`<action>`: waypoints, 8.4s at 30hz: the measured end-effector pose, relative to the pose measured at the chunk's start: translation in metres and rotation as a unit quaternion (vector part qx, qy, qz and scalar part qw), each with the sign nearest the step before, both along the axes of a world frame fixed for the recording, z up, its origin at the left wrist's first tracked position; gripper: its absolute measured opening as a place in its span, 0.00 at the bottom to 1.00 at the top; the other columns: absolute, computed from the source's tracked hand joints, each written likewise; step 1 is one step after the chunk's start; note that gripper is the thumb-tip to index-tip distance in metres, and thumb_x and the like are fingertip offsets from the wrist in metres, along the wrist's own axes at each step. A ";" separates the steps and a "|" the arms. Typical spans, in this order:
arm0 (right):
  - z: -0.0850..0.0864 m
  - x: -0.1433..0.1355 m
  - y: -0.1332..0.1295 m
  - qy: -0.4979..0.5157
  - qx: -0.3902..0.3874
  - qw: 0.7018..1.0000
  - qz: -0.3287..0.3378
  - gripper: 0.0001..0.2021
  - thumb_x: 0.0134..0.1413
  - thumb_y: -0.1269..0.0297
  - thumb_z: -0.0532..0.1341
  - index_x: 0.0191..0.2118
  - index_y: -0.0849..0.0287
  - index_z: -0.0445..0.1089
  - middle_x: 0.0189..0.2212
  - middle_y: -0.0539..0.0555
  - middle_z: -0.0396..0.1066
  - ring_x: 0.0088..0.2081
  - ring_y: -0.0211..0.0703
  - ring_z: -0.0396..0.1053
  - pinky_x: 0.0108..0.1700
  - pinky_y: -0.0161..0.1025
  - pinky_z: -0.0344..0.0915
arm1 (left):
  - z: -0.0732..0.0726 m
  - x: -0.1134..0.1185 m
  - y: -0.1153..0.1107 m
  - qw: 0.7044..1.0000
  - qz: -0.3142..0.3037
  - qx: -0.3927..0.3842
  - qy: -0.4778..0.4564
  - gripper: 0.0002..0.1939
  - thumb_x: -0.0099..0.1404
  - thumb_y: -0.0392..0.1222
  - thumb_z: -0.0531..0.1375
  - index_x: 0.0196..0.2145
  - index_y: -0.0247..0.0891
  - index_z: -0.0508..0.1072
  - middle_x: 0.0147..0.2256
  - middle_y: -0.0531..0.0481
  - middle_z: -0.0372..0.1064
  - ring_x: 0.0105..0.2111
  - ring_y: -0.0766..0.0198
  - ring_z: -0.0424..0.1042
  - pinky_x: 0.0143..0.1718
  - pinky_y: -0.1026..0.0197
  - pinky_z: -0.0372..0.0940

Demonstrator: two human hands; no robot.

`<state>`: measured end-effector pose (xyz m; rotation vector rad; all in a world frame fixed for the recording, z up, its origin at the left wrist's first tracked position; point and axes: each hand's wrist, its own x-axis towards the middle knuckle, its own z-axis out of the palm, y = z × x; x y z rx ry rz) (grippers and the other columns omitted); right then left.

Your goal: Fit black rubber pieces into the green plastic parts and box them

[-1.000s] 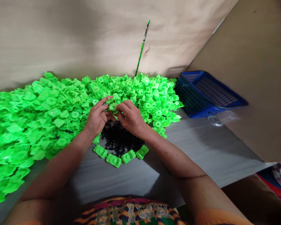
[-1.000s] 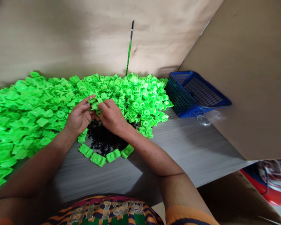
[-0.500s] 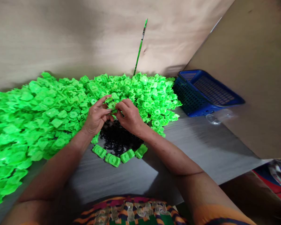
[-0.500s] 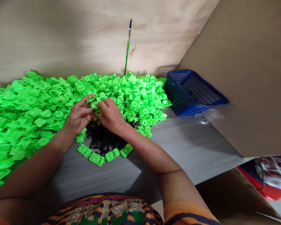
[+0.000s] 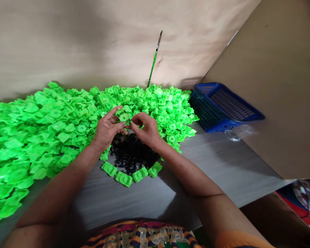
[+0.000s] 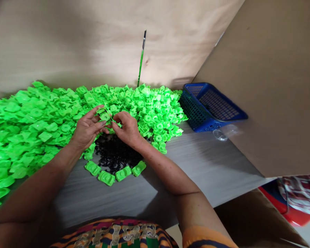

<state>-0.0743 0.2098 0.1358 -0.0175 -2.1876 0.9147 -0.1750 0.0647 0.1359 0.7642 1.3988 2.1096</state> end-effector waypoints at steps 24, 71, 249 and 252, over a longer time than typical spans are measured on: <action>-0.006 -0.003 -0.003 -0.026 -0.158 0.984 0.079 0.15 0.65 0.50 0.61 0.34 0.55 0.65 0.28 0.48 0.67 0.31 0.38 0.65 0.36 0.37 0.63 | 0.004 0.002 -0.002 0.999 -0.013 -0.032 0.040 0.44 0.54 0.46 0.77 0.66 0.40 0.72 0.39 0.49 0.84 0.30 0.60 0.83 0.30 0.60 0.79; -0.012 -0.009 0.000 -0.057 -0.046 0.997 -0.040 0.05 0.66 0.65 0.60 0.37 0.54 0.63 0.34 0.51 0.69 0.37 0.41 0.65 0.41 0.39 0.64 | 0.009 0.002 0.000 0.995 0.043 -0.056 -0.068 0.37 0.53 0.38 0.72 0.61 0.34 0.71 0.24 0.60 0.71 0.26 0.58 0.82 0.32 0.54 0.82; -0.004 -0.009 -0.002 -0.094 -0.387 0.893 0.208 0.19 0.58 0.50 0.73 0.46 0.60 0.78 0.21 0.42 0.65 0.19 0.27 0.56 0.20 0.29 0.54 | 0.015 0.016 -0.010 0.840 0.234 -0.161 0.462 0.12 0.67 0.43 0.61 0.40 0.39 0.84 0.28 0.53 0.73 0.25 0.67 0.63 0.33 0.63 0.62; -0.005 -0.011 0.001 -0.117 -0.357 0.901 0.214 0.17 0.63 0.54 0.69 0.48 0.62 0.76 0.22 0.42 0.65 0.19 0.28 0.56 0.22 0.29 0.53 | 0.015 0.014 -0.007 0.882 0.215 -0.167 0.385 0.11 0.64 0.43 0.63 0.39 0.39 0.84 0.23 0.57 0.66 0.21 0.70 0.57 0.27 0.65 0.57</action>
